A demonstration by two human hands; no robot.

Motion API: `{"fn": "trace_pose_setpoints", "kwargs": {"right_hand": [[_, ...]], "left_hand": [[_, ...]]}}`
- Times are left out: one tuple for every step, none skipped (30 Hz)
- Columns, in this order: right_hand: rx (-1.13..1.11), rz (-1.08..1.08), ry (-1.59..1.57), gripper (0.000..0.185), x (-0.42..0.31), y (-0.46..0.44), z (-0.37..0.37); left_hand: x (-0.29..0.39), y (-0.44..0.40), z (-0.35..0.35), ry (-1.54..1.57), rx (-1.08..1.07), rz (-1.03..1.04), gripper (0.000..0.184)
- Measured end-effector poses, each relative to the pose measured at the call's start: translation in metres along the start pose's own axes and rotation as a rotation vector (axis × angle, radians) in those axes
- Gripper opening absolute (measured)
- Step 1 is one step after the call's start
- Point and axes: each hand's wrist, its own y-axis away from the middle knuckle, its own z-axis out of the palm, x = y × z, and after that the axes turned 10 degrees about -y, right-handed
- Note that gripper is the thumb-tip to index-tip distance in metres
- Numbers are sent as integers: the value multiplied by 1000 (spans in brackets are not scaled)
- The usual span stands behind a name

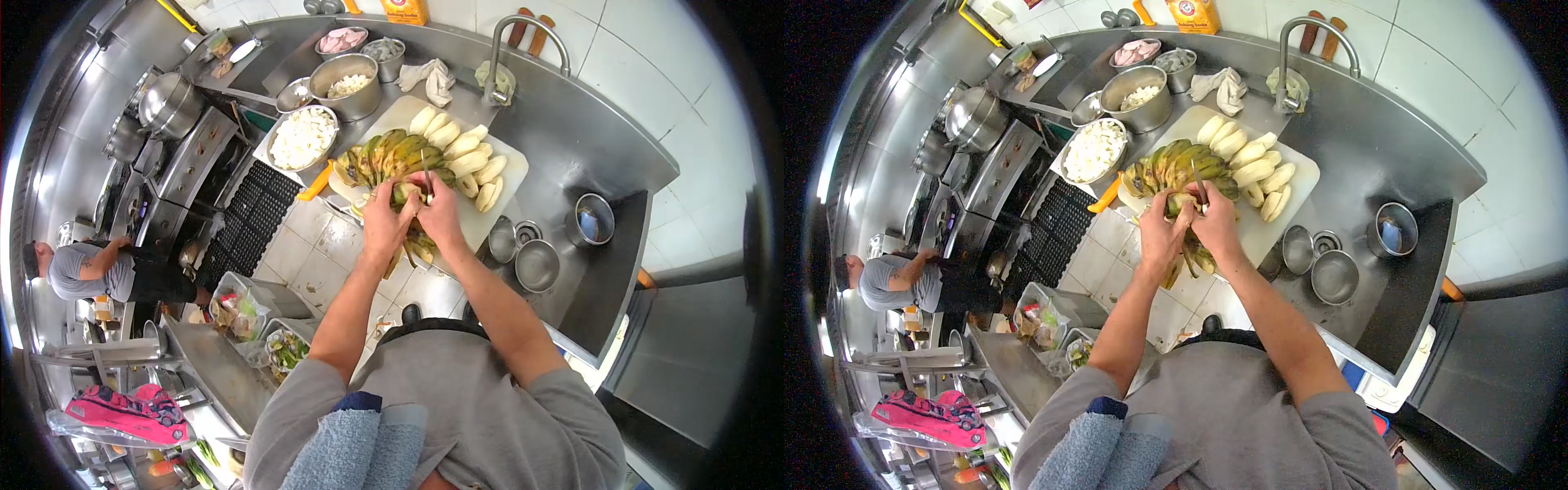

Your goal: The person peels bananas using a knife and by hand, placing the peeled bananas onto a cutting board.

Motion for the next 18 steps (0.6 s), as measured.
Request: {"fn": "trace_pose_setpoints", "kwargs": {"right_hand": [[-17,-3,19,22,2,0,0],[-35,-2,39,22,4,2,-1],[-54,-5,60,21,4,2,-1],[-79,-15,55,21,4,-1,-2],[-101,-23,49,20,4,-2,-4],[-121,-33,45,19,2,-4,-6],[-133,-21,80,19,1,-5,-7],[-143,-10,115,18,-1,-5,-6],[-153,0,150,17,-3,-6,-5],[-166,8,135,15,-7,-7,-5],[-168,3,133,15,-6,-5,-5],[-170,-4,129,15,-5,-6,-5],[-173,-11,126,15,-3,-7,-5],[-163,-18,151,15,-1,-10,-7],[-152,-25,177,15,0,-14,-8],[-142,-33,202,16,1,-18,-10],[-162,-34,208,17,2,-23,-13],[-178,-31,212,18,-2,-28,-17]], "left_hand": [[-2,1,-1,-16,2,32,43],[-5,3,-3,-30,2,61,41],[-6,4,-4,-40,-9,65,40],[-6,3,-6,-48,-17,71,38],[-8,4,-6,-57,-29,77,37],[-12,4,-6,-52,-38,98,35],[-18,5,-4,-34,-28,118,35],[-23,6,-1,-15,-19,140,34],[-25,5,-2,3,-9,163,34],[-26,7,-4,4,-23,169,33],[-27,9,-5,7,-22,169,33],[-26,10,-7,10,-20,170,33],[-26,11,-9,13,-18,171,32],[-29,14,-8,24,-11,187,33],[-35,17,-5,37,-5,205,33],[-40,21,-1,49,3,222,34],[-44,24,2,116,29,202,35],[-44,28,2,180,49,183,36]]}}
